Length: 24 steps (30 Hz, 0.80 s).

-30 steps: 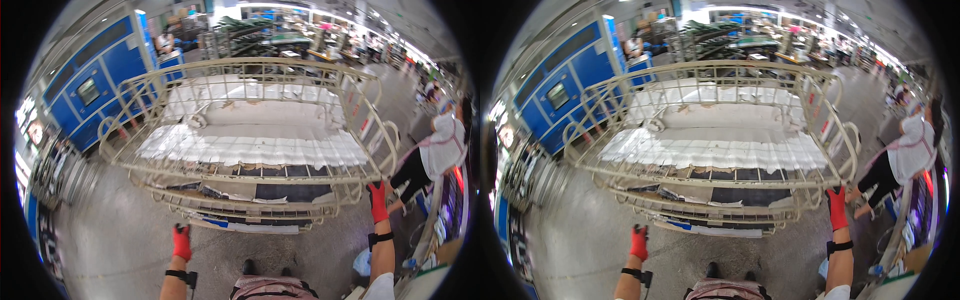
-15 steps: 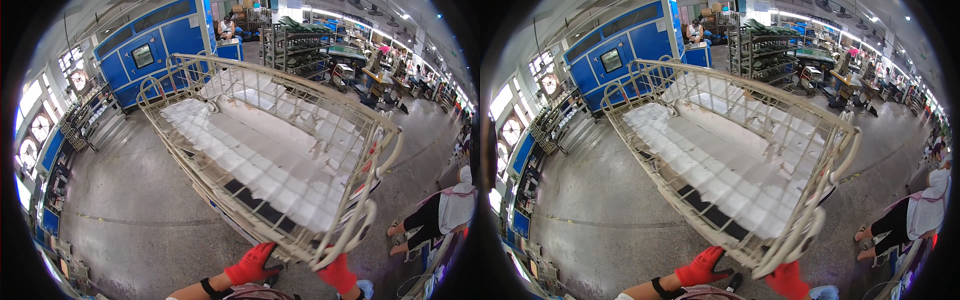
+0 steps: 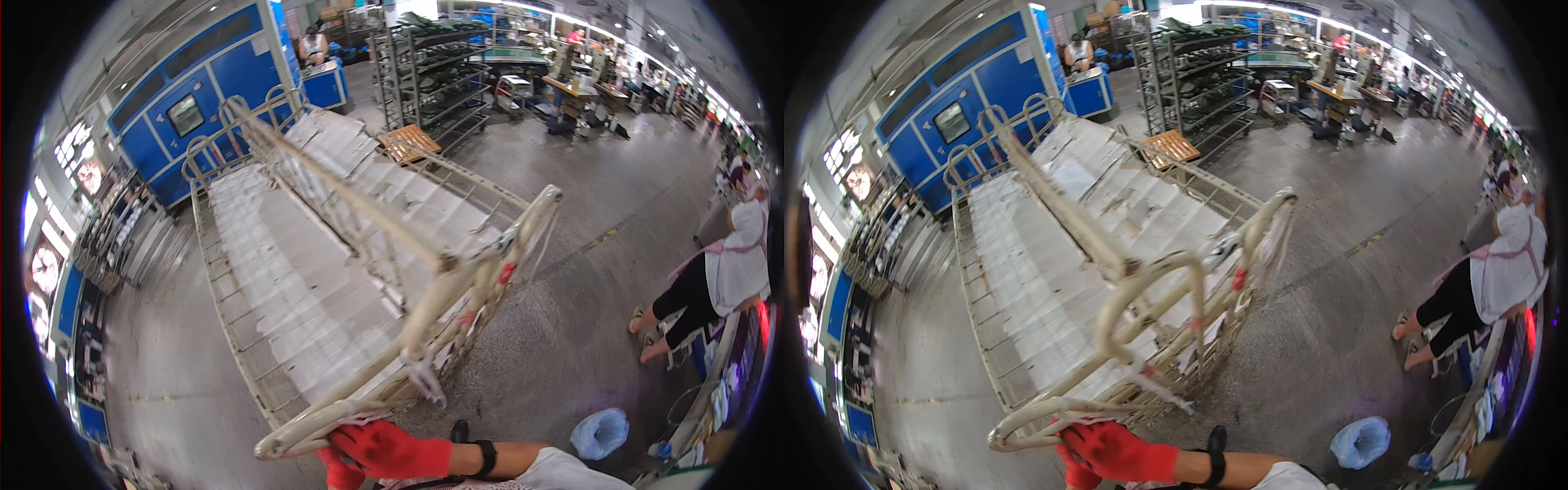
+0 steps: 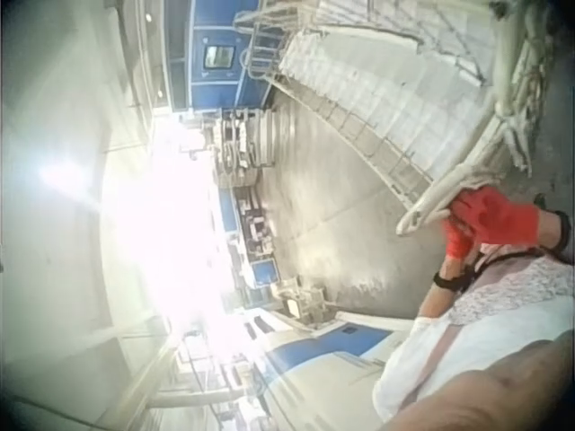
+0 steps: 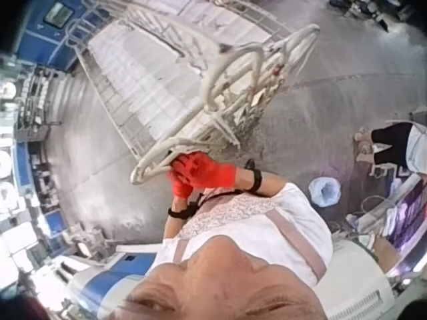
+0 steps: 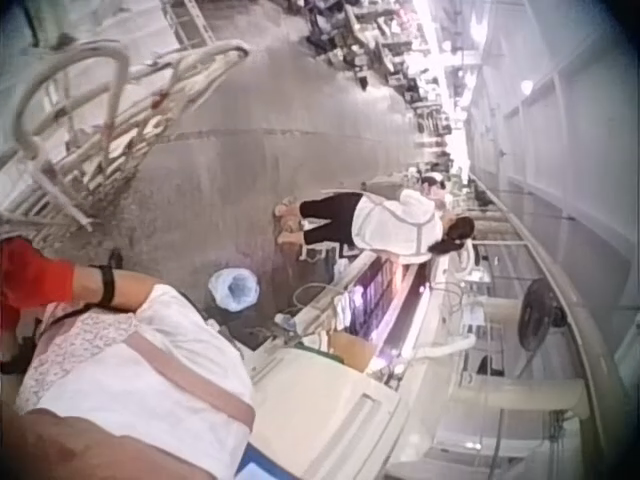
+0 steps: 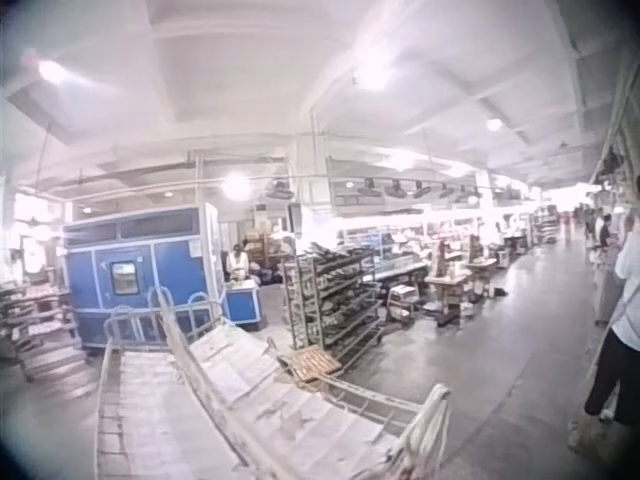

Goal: Transfer shoe lasts and shoes between conveyor belts and processing machinery in a factory.

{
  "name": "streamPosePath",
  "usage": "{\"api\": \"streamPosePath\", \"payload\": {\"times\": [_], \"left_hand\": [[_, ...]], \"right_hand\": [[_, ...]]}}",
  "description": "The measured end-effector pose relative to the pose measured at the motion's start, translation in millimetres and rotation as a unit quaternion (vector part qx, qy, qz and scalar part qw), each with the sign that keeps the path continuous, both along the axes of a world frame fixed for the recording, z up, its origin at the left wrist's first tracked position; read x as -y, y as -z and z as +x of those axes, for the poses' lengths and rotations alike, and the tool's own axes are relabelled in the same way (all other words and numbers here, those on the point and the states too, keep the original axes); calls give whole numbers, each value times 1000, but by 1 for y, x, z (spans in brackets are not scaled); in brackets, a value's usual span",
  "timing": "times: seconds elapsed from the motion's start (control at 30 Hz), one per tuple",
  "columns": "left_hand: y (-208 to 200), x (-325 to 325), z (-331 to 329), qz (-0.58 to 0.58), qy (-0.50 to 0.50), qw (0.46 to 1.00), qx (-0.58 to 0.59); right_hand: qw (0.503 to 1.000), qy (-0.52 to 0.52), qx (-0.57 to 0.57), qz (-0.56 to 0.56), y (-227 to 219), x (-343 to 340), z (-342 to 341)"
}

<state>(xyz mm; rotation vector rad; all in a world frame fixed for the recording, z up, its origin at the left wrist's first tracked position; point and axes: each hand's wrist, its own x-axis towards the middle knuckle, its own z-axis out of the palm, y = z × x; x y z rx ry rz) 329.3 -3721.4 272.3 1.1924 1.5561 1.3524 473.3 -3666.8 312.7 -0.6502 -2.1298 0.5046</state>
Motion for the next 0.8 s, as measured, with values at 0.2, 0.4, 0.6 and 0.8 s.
{"api": "streamPosePath", "payload": {"times": [0.2, 0.4, 0.6, 0.8], "left_hand": [[20, 25, -74, 19, -118, 959, -259], [87, 16, -152, -20, -184, 873, -451], [96, -10, -207, 92, -207, 969, -100], [178, -72, -307, 170, -42, 936, 306]], "right_hand": [[966, 240, -95, -23, -19, 2, 121], [841, 456, -292, -18, 34, -141, 167], [780, 188, -555, -221, 82, -195, 92], [826, 516, -220, 54, 152, -239, 44]]}}
